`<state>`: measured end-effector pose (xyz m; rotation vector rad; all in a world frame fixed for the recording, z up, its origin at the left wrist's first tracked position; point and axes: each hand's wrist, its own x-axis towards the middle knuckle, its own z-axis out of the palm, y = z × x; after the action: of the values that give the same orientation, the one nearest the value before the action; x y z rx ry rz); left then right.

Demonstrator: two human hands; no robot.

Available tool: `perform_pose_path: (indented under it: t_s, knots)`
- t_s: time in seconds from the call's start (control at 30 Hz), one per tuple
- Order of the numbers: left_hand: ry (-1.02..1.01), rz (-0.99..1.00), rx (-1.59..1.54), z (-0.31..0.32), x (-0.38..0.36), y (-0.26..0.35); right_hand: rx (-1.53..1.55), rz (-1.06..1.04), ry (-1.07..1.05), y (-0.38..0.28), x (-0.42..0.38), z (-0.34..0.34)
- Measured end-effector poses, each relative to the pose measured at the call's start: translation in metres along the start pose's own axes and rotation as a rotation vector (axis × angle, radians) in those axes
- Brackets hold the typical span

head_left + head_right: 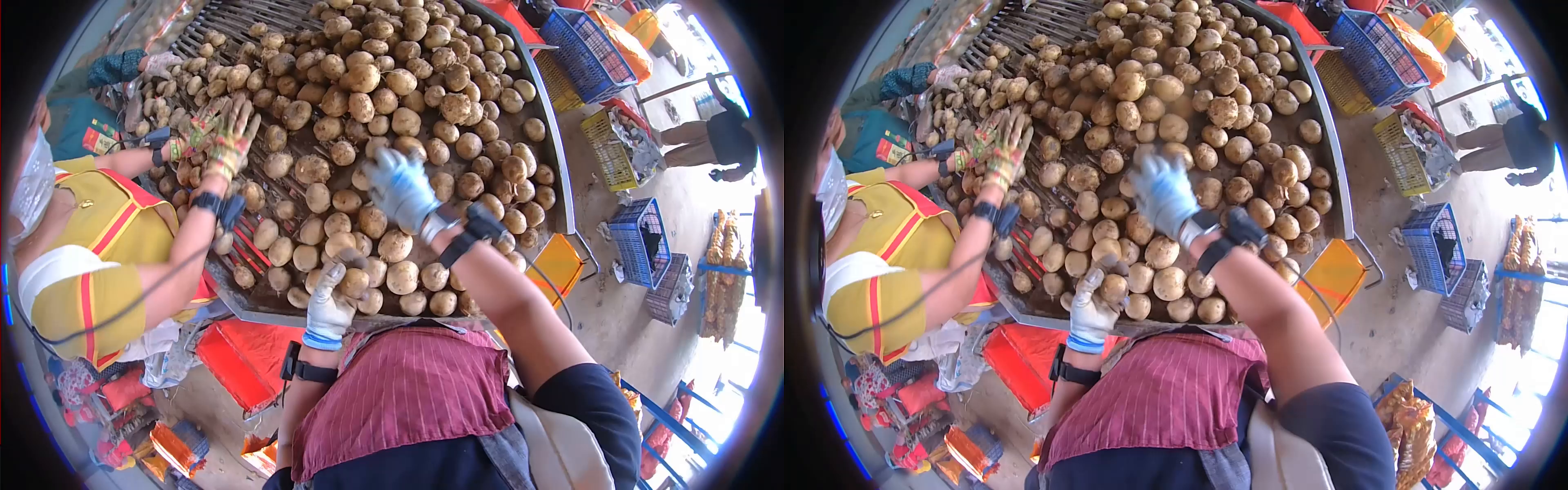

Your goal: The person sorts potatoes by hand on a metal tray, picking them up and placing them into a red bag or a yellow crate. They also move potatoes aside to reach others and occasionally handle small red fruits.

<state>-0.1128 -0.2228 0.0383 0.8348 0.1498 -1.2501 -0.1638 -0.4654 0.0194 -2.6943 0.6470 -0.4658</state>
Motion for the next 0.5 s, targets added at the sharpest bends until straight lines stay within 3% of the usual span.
perform_pose_path:
  t_s: [0.07,0.1,0.17,0.23,0.3,0.37,0.43,0.5]
  knots:
    - [-0.02,-0.21,-0.118,0.001,-0.003,-0.005,-0.034,-0.005,-0.041,-0.009,-0.022,0.011]
    - [-0.035,-0.216,-0.11,-0.001,-0.004,-0.012,-0.011,0.005,0.047,-0.008,-0.037,0.004]
    - [-0.135,-0.265,-0.155,-0.013,-0.004,-0.023,0.091,0.153,0.021,0.002,-0.067,-0.021]
    - [-0.173,-0.288,-0.218,-0.027,-0.004,-0.032,0.233,0.003,0.058,0.041,-0.111,-0.018]
    - [-0.229,-0.295,-0.282,-0.028,0.0,-0.036,0.042,0.041,-0.098,0.047,-0.141,-0.041]
    - [-0.069,-0.198,-0.395,-0.023,0.001,-0.039,-0.015,0.152,-0.145,0.041,-0.15,-0.049]
    - [-0.012,-0.166,-0.398,-0.005,0.006,-0.04,0.368,0.324,-0.048,0.015,-0.144,-0.055]
    - [-0.053,-0.157,-0.454,0.025,0.0,-0.034,0.667,0.078,-0.123,-0.014,-0.128,-0.063]
